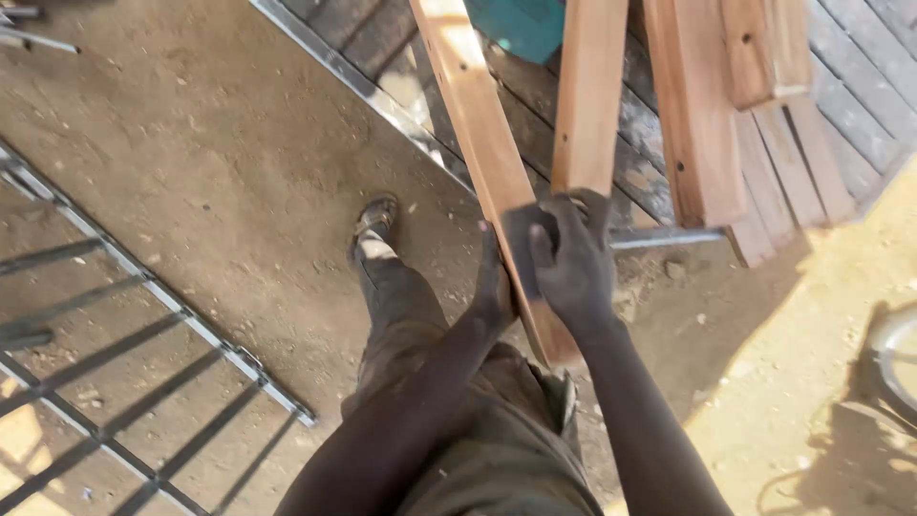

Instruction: Sanding a long wooden beam manually with sandpaper on a workshop table

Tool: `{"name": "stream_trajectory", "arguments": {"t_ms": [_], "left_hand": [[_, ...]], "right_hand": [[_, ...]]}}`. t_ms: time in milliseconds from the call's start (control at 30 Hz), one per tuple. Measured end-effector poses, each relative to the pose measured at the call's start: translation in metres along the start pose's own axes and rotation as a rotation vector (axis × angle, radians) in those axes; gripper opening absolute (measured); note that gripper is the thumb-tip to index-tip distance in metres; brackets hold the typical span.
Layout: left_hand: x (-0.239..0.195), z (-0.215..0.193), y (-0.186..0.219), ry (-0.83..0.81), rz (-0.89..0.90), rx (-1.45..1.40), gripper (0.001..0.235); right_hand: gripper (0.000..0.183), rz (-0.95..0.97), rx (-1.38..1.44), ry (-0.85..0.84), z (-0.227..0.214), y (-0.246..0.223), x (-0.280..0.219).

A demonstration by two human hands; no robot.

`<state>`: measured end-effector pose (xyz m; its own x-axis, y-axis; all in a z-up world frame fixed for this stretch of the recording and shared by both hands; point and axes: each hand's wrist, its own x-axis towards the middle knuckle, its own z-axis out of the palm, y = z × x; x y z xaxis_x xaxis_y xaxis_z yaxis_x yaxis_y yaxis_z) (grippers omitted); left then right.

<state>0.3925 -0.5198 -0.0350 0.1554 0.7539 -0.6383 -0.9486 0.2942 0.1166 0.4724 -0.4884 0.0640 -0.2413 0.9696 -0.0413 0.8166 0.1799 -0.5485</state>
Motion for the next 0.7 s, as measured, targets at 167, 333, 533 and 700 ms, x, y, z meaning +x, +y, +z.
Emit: {"name": "stream_trajectory", "arguments": {"t_ms": [167,333,533,700], "left_hand": [[-0.012,-0.019,-0.037,0.018,0.202,-0.015,0.084],[-0.018,-0.023,-0.068,-0.027,0.238,-0.056,0.080],[-0.017,-0.024,-0.089,-0.057,0.245,-0.114,0.076],[-0.008,-0.030,-0.083,-0.064,0.272,-0.156,0.073]], "right_hand": [[0.096,-0.229,-0.120,-0.178,-0.020,-0.005,-0.052],[0.090,-0.262,-0.272,-0.287,-0.020,0.012,-0.071],[0.053,-0.367,-0.301,-0.140,-0.047,0.022,-0.112],[0.105,-0.418,-0.456,-0.317,-0.054,0.031,-0.124]]}}
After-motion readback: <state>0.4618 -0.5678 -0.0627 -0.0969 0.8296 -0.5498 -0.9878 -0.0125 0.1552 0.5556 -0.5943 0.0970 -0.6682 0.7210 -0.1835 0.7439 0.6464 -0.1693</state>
